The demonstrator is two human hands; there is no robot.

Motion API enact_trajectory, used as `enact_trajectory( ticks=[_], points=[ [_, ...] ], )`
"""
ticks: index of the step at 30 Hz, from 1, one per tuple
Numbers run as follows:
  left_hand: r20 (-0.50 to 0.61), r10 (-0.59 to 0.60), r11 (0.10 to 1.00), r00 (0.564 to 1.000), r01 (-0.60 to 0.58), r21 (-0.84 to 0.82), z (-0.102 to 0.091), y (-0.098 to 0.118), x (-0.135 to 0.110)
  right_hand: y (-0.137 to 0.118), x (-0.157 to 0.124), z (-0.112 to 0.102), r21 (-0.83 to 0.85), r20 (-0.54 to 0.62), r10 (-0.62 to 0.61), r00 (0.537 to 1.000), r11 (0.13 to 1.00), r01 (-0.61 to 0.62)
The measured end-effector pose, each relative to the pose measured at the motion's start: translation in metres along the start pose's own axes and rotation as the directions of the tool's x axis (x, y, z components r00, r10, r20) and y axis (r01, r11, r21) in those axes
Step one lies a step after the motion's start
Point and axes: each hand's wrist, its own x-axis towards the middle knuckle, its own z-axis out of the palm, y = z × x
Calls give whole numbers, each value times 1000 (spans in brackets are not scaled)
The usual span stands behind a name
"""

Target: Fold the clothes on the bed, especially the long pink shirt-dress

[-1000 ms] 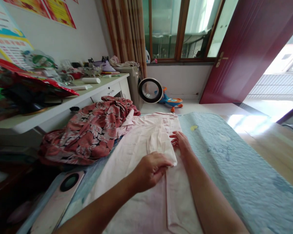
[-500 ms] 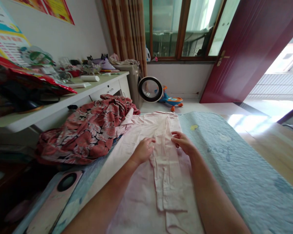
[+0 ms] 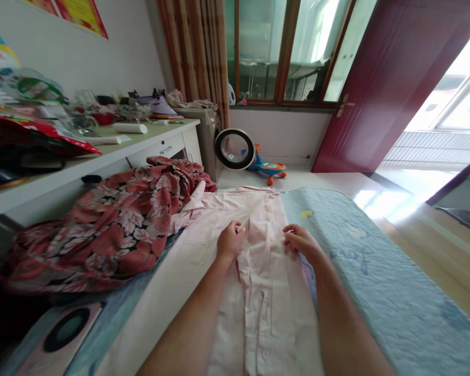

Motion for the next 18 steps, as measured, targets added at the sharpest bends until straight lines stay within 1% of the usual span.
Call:
enact_trajectory(
  ticks=[2, 4, 6, 8, 10, 12, 15, 18],
  points=[
    [-6, 44, 999, 999, -44, -31, 2, -1, 3, 6, 7, 7, -99, -120, -76, 990, 993, 65],
    [-11, 41, 998, 999, -41, -43, 1, -1, 6, 12, 11, 14, -226, -190, -186, 964, 964, 141],
    [-17, 26, 998, 1000, -27, -56, -1, 0, 10, 15, 12, 19, -348, -205, -260, 943, 921, 178],
    [-19, 34, 996, 999, -36, -86, -2, 0, 12, 14, 14, 21, -418, -183, -249, 951, 895, 154],
    [-25, 56, 991, 998, -59, -118, -2, 0, 14, 8, 21, 21, -434, -175, -218, 960, 892, 123],
    [-34, 63, 989, 997, -67, -133, -1, -1, 15, -4, 35, 19, -410, -202, -225, 953, 903, 127],
    [-41, 70, 987, 997, -75, -144, 0, -3, 15, -25, 69, 21, -360, -241, -258, 936, 919, 161],
    [-39, 77, 984, 996, -82, -156, -1, -2, 15, -43, 108, 28, -323, -278, -242, 930, 935, 147]
  ],
)
